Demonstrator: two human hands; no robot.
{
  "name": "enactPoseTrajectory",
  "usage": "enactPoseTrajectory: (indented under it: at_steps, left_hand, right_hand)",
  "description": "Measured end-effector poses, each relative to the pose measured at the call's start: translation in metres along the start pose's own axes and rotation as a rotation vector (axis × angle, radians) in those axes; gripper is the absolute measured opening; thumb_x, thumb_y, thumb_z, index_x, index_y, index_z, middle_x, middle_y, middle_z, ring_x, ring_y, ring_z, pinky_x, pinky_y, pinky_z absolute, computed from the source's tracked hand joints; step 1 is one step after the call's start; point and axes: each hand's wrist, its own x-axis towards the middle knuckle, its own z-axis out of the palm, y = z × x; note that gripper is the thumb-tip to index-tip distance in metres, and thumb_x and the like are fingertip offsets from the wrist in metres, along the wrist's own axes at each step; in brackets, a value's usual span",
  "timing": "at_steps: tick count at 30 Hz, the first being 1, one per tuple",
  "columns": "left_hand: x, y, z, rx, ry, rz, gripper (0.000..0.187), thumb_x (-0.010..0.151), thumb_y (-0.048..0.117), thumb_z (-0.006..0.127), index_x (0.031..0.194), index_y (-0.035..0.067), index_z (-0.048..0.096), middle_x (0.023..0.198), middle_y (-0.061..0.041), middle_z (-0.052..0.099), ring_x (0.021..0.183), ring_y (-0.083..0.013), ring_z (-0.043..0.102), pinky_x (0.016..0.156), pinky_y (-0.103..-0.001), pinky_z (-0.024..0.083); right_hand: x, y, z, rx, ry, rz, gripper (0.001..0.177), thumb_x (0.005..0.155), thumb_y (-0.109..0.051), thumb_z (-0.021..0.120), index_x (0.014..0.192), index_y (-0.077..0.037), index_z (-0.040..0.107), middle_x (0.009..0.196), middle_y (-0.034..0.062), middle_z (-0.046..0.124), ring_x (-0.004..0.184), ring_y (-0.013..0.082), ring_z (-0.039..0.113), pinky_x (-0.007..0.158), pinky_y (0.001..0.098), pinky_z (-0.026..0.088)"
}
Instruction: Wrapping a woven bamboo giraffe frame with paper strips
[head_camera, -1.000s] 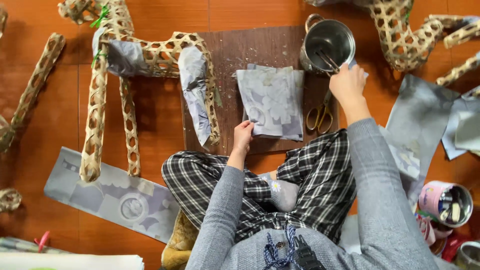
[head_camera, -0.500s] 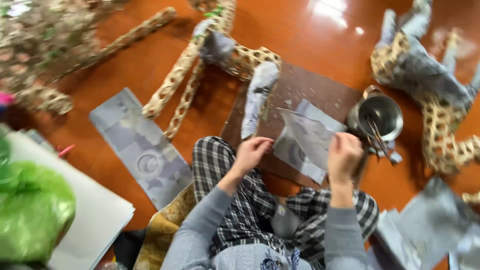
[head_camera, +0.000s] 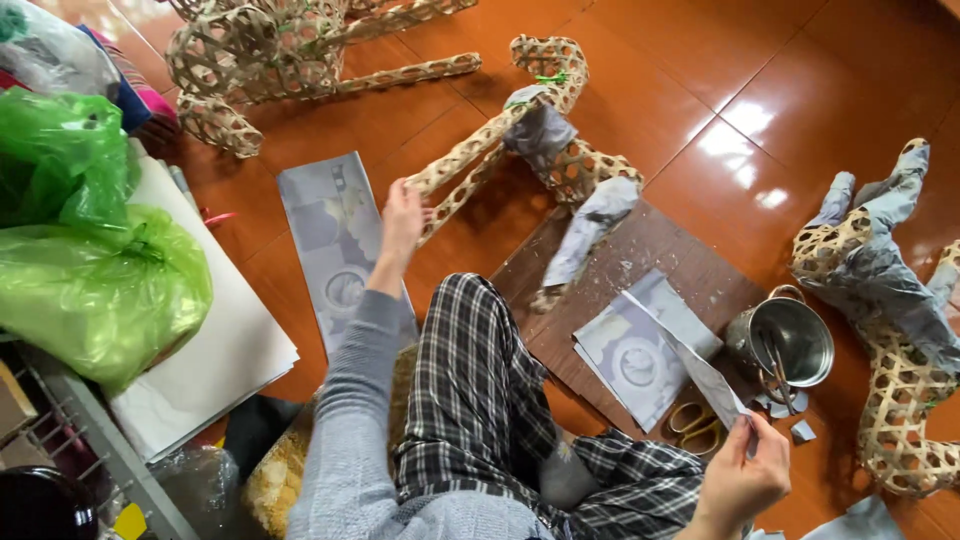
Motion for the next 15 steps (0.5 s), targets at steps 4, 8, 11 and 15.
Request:
enactPoseTrajectory:
  at_steps: [4,8,11,15]
  left_hand:
    - [-0.041,0.079,0.069,-0.305,-0.123,-0.085,0.013,0.095,0.013,0.053,0.105,0.005,0.052,0.067,-0.007,0.052,0.047,-0.0094,0.047,0.042,-0.020,0.041]
    - [-0.055,0.095,0.151,-0.306,-0.450,-0.272,0.035,0.081,0.020,0.068,0.106,-0.002,0.058,0.084,-0.023,0.070,0.066,-0.0270,0.070,0.056,-0.033,0.060]
    - [-0.069,0.083,0.212,-0.451,-0.585,-0.472,0.032,0.080,0.011,0.068,0.106,-0.005,0.063,0.088,-0.028,0.069,0.069,-0.0341,0.070,0.059,-0.036,0.060]
    - [-0.124,0.078,0.255,-0.574,-0.687,-0.570,0.030,0.077,0.008,0.069,0.100,-0.011,0.066,0.091,-0.028,0.070,0.074,-0.0361,0.071,0.069,-0.041,0.062]
  right_hand:
    - [-0.006,-0.003,-0.010,-0.007,-0.010,-0.022,0.007,0.108,0.005,0.067,0.112,0.009,0.070,0.104,0.0212,0.068,0.092,0.0347,0.062,0.086,0.0420,0.050]
    - [-0.007,-0.010,-0.019,0.034,-0.031,-0.010,0.005,0.107,0.004,0.069,0.111,0.007,0.070,0.102,0.0195,0.067,0.092,0.0334,0.062,0.086,0.0413,0.049]
    - [-0.004,-0.020,-0.031,0.070,-0.098,-0.010,0.005,0.106,0.002,0.069,0.110,0.004,0.070,0.103,0.0163,0.067,0.094,0.0323,0.062,0.086,0.0405,0.048]
    - [0.000,0.001,-0.053,0.223,-0.371,0.087,0.018,0.092,0.002,0.062,0.108,-0.001,0.071,0.103,0.0114,0.069,0.094,0.0216,0.063,0.086,0.0307,0.046]
